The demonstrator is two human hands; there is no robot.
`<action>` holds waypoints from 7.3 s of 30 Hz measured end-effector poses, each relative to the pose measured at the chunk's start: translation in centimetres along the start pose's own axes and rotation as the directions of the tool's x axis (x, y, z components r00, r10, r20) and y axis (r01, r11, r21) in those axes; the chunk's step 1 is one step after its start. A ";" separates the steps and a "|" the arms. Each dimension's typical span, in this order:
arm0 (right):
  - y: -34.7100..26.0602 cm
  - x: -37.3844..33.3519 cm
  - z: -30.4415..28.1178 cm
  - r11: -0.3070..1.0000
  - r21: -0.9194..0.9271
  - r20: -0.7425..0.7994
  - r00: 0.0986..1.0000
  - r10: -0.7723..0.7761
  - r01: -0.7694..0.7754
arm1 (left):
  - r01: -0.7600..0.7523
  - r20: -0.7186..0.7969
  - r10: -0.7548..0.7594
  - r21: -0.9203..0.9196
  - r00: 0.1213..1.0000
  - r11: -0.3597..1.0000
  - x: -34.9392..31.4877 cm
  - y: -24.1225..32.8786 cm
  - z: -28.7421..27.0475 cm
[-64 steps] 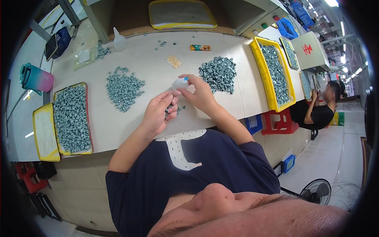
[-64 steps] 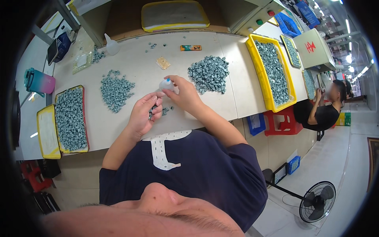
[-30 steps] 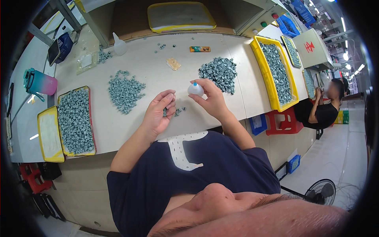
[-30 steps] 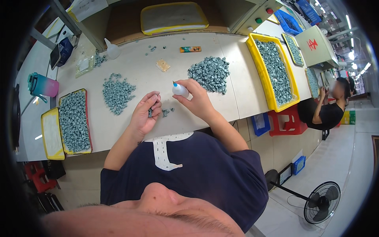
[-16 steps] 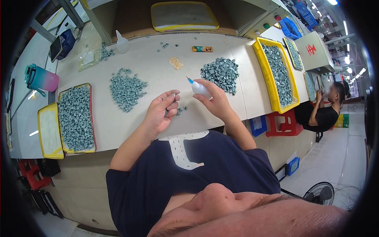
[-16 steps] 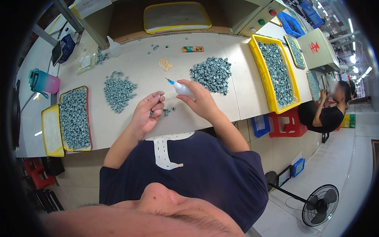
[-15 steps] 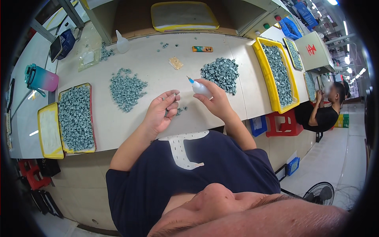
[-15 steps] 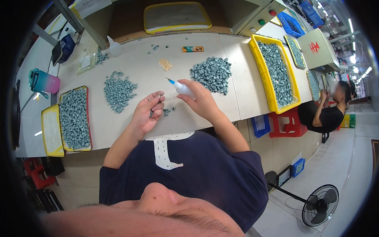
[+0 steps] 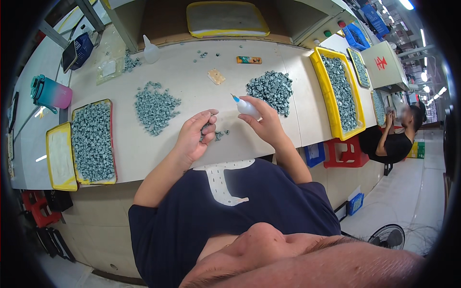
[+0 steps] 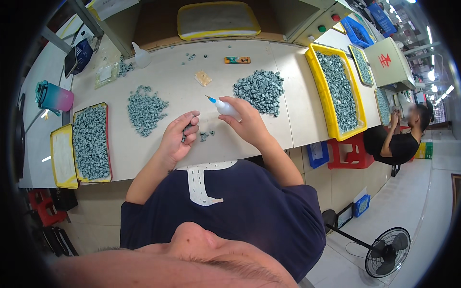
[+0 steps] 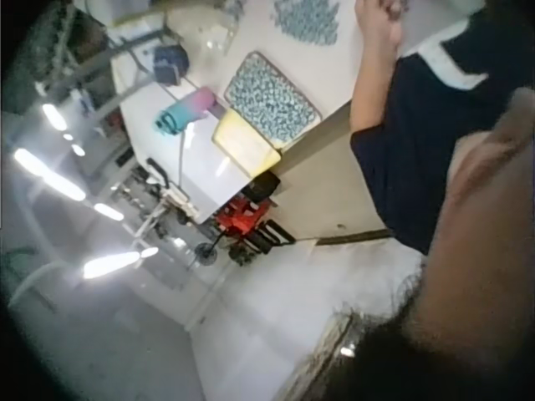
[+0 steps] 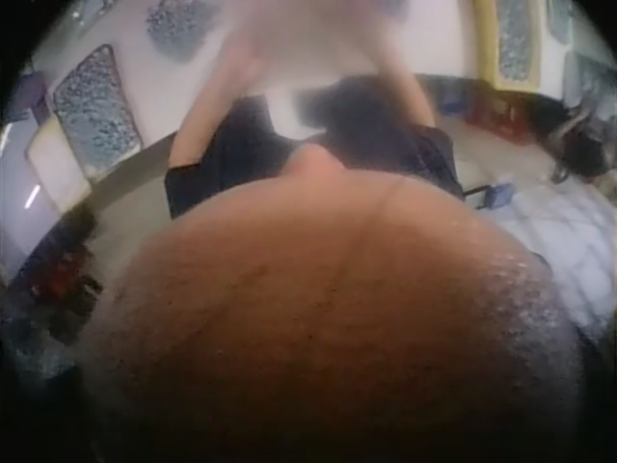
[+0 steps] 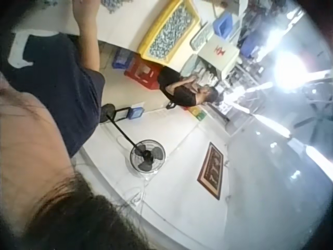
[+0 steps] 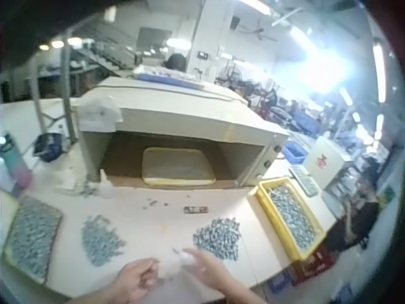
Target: The person retrieves items from an oven chamber, scoops small parts from a tray onto the table, and applies glue using a squeeze bottle to assemble the parts together by hand.
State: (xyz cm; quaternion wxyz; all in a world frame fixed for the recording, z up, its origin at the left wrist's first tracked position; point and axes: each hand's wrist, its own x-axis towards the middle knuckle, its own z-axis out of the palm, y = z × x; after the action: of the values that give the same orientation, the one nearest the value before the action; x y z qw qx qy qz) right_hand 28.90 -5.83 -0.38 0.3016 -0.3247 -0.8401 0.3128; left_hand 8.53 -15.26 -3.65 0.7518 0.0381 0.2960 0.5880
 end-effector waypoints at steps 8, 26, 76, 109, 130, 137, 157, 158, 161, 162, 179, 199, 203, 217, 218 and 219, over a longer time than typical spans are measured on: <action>0.4 0.2 0.2 1.000 0.009 0.001 1.000 -0.020 0.020 | -0.041 -0.012 0.041 0.000 0.999 0.999 0.0 0.0 -0.2; 0.0 0.2 0.0 1.000 -0.026 0.034 0.999 -0.012 0.013 | -0.019 -0.044 0.016 -0.057 0.999 0.998 -0.3 0.1 0.1; -2.9 0.6 -1.2 0.783 -0.538 -0.036 0.919 -0.392 0.313 | 0.004 -0.023 -0.005 -0.044 1.000 0.999 -0.2 -0.4 0.1; -0.6 0.9 0.0 0.995 0.075 -0.234 0.969 0.081 -0.064 | 0.039 0.055 -0.033 -0.106 0.998 0.994 -0.1 -0.3 -0.5; 2.6 -0.7 -3.8 0.952 -0.119 -0.019 0.959 0.283 -0.283 | 0.108 0.092 -0.105 -0.031 0.990 0.994 -0.4 -0.3 -0.2; 2.3 -2.9 -2.7 0.895 -0.353 -0.033 0.959 0.280 -0.274 | 0.177 0.102 -0.165 -0.117 0.981 0.977 -0.3 -0.3 -0.6; -1.5 -1.4 1.0 0.919 0.316 -0.064 0.961 0.268 -0.235 | 0.062 0.093 -0.055 -0.074 0.994 0.995 -0.6 -0.9 0.1; -2.1 -0.9 1.5 0.911 0.369 -0.021 0.978 0.205 -0.183 | 0.063 0.093 -0.056 -0.075 0.994 0.995 -0.6 -0.9 0.1; -2.8 -0.2 2.8 0.929 0.345 -0.018 0.989 0.146 -0.130 | 0.025 0.072 -0.021 -0.052 0.997 0.998 -0.9 -0.9 0.3; -2.7 -0.1 3.2 0.964 0.260 -0.016 0.998 0.060 -0.053 | -0.010 0.065 0.012 -0.031 0.998 0.999 -0.9 -1.0 0.3; -3.7 1.8 6.0 0.993 -0.084 0.160 0.985 -0.065 0.079 | -0.392 -0.239 0.374 -0.030 0.896 0.920 -0.9 0.7 -0.3; -3.6 7.3 10.1 0.874 -0.473 0.267 0.963 0.022 0.111 | -0.448 -0.217 0.424 -0.075 0.879 0.891 -1.6 1.2 -0.5; -3.2 4.4 8.1 0.965 -0.185 0.102 0.981 -0.168 0.184 | -0.419 -0.220 0.398 -0.061 0.891 0.906 -1.5 1.2 -0.2; -2.9 1.0 6.8 0.675 0.653 0.142 0.932 0.334 -0.342 | -0.046 0.080 0.065 -0.221 0.995 0.974 -0.8 0.0 -0.1; -2.8 1.0 6.7 0.674 0.655 0.144 0.931 0.335 -0.343 | -0.046 0.078 0.065 -0.220 0.995 0.974 -0.9 0.0 -0.1; -2.5 1.0 6.6 0.644 0.670 0.197 0.925 0.324 -0.369 | -0.047 0.074 0.065 -0.216 0.995 0.975 -1.0 0.0 0.0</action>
State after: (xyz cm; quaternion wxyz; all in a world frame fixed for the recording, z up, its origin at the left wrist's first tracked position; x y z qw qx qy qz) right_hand 22.69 -8.74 -2.33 0.3108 -0.3322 -0.5906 0.6665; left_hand 8.40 -16.17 -3.24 0.7460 -0.0109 0.1993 0.6353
